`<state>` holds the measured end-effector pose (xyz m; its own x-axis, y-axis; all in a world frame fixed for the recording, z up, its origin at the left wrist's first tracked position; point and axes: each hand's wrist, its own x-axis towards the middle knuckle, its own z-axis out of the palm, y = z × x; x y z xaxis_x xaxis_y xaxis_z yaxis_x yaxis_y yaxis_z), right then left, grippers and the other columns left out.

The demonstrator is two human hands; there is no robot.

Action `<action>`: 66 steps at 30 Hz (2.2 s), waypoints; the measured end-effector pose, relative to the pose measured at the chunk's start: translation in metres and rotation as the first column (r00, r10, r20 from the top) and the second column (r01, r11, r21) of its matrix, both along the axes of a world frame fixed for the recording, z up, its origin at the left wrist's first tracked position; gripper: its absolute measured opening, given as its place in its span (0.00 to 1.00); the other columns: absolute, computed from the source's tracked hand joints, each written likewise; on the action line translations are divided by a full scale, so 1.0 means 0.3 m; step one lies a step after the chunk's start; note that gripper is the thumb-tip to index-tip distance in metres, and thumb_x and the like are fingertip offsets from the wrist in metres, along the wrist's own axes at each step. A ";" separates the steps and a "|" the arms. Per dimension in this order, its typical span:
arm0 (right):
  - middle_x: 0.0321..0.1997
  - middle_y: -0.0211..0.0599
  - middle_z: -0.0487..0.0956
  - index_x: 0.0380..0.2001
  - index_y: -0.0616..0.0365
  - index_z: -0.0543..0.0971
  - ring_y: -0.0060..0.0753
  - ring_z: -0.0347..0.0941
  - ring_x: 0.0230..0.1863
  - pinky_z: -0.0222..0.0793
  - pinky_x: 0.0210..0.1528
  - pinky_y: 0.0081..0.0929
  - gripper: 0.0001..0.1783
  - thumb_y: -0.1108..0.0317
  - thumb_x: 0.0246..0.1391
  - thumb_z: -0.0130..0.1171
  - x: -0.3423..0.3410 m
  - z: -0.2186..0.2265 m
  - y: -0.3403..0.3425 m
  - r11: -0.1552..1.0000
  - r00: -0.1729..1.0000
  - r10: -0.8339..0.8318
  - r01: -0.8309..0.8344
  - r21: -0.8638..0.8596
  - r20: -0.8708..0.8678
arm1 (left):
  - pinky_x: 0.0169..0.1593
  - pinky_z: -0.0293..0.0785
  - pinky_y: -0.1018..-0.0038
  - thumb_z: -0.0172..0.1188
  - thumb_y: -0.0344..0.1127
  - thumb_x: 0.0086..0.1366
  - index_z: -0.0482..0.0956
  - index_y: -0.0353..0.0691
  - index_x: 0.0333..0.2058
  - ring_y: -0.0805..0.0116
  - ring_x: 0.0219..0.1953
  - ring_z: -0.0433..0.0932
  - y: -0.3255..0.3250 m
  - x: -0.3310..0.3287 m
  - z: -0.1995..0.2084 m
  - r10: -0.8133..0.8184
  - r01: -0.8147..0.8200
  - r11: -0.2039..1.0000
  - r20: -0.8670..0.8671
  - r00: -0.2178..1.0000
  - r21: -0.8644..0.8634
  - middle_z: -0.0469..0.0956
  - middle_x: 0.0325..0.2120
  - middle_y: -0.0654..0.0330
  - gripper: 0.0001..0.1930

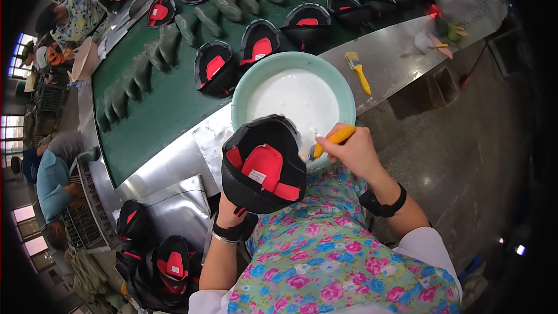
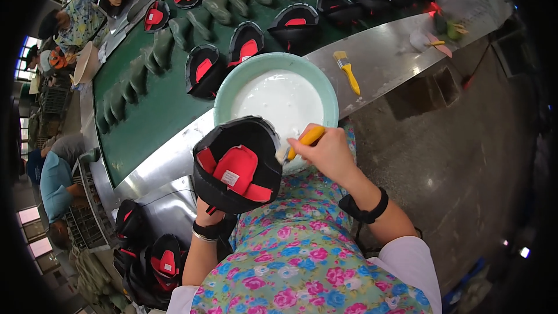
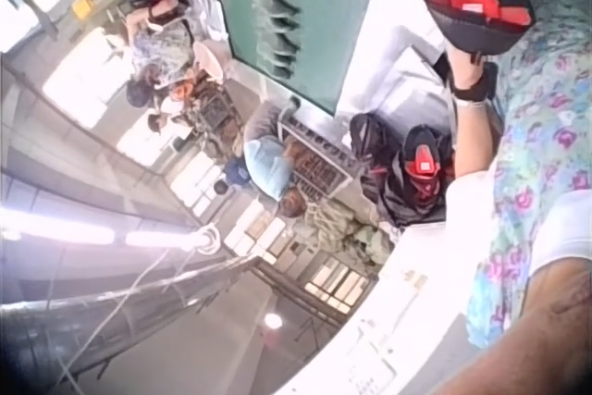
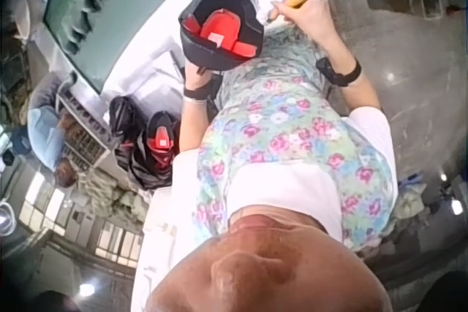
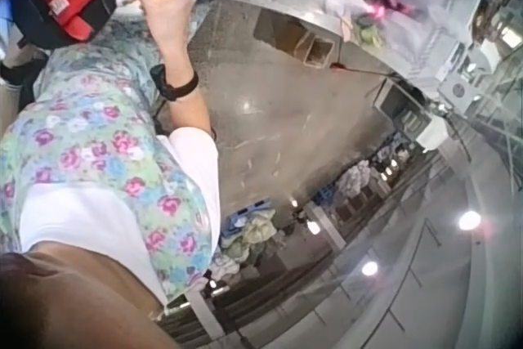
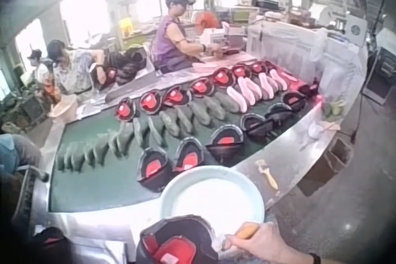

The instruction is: Applying glue to the interior lining and edges of shoe uppers using a brush and a bowl of adhesive on a factory production line.

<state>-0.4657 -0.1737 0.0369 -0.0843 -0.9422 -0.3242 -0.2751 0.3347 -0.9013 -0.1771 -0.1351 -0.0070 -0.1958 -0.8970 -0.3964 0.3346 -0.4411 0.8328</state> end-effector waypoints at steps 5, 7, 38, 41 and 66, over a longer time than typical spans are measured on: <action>0.18 0.33 0.78 0.22 0.63 0.78 0.16 0.71 0.17 0.66 0.20 0.15 0.10 0.67 0.48 0.65 0.051 0.170 0.046 0.994 0.964 0.020 -0.046 0.094 0.266 | 0.59 0.67 0.66 0.50 0.25 0.65 0.57 0.35 0.61 0.62 0.56 0.68 -0.040 0.016 -0.014 0.043 -0.041 0.998 -0.049 0.998 0.041 0.68 0.55 0.53 0.25; 0.18 0.32 0.78 0.22 0.63 0.78 0.16 0.72 0.19 0.66 0.21 0.16 0.09 0.69 0.47 0.66 0.060 0.190 0.052 0.989 0.928 0.125 -0.145 0.033 0.350 | 0.59 0.67 0.66 0.50 0.25 0.65 0.57 0.35 0.61 0.62 0.56 0.68 -0.045 0.035 -0.018 0.060 -0.057 0.997 -0.070 0.996 0.056 0.68 0.55 0.53 0.25; 0.34 0.36 0.83 0.36 0.57 0.83 0.26 0.79 0.34 0.71 0.37 0.21 0.12 0.72 0.45 0.67 0.394 0.256 -0.182 0.520 0.612 0.791 -0.690 -0.504 -0.022 | 0.55 0.70 0.70 0.55 0.29 0.62 0.68 0.39 0.53 0.64 0.53 0.71 0.033 0.059 -0.039 -0.027 0.025 1.000 -0.540 0.841 -0.011 0.73 0.49 0.55 0.20; 0.27 0.34 0.82 0.33 0.56 0.83 0.21 0.76 0.27 0.70 0.34 0.20 0.10 0.65 0.47 0.66 0.331 0.173 -0.208 0.633 0.754 0.652 -0.600 -0.489 -0.081 | 0.57 0.68 0.65 0.59 0.27 0.59 0.70 0.41 0.52 0.65 0.56 0.69 0.020 0.045 0.012 -0.013 -0.021 0.954 -0.111 0.994 -0.299 0.73 0.48 0.58 0.21; 0.22 0.40 0.77 0.24 0.67 0.75 0.22 0.72 0.16 0.66 0.17 0.15 0.11 0.69 0.56 0.56 0.160 0.106 -0.223 0.997 0.959 -0.036 0.055 -0.058 0.281 | 0.63 0.63 0.52 0.42 0.25 0.67 0.61 0.37 0.56 0.57 0.54 0.67 -0.686 0.608 -0.495 0.569 -0.662 0.739 -0.409 0.713 -0.124 0.67 0.53 0.52 0.18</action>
